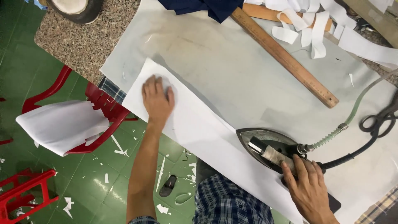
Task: The person folds a white fabric piece on a worktable and irons it with a steam iron. They repeatedly fold edges and press them flat, using a black rectangular weight to hold the fabric in place. The person handles the iron and fabric throughout the clip.
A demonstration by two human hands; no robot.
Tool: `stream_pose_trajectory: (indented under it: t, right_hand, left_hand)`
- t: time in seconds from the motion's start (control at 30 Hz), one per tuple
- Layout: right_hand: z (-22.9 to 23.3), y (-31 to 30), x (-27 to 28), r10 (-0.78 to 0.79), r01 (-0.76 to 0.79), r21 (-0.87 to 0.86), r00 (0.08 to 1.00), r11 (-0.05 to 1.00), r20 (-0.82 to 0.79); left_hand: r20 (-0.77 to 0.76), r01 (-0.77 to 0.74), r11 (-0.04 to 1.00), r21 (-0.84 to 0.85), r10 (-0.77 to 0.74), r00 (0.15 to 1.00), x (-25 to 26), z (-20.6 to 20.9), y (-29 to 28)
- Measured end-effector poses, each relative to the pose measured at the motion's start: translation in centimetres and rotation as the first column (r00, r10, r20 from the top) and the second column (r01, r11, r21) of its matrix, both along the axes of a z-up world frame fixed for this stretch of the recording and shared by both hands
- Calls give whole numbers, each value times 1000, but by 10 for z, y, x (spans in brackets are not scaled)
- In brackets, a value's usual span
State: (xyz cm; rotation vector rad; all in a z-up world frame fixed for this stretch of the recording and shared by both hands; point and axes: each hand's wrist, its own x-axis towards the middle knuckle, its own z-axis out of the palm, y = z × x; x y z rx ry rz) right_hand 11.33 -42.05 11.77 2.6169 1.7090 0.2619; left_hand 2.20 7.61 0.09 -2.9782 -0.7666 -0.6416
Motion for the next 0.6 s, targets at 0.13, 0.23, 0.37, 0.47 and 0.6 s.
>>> stream_pose_trajectory:
  t: [0.13, 0.23, 0.37, 0.47, 0.6]
  right_hand:
    - [-3, -1, -2, -21, 21, 10, 1000, 1000, -5]
    - [-2, -2, -1, -27, 27, 9, 999, 1000, -37]
    - [0, -6, 0, -27, 21, -54, 995, 998, -99]
    - [0, -6, 1, -18, 13, -49, 994, 999, -106]
    - [-7, -12, 0, -15, 10, -63, 996, 998, -84]
  left_hand:
    - [-165, -390, 917, -85, 373, 913, 5, -21, 70]
    - [-111, -353, 928, -117, 341, 934, 18, 12, 57]
    - [-76, 108, 991, -79, -114, 991, 32, 42, -33]
    - [-150, 519, 853, -58, -522, 840, 32, 36, -106]
    - [-345, 698, 695, -172, -706, 619, 16, 14, -150]
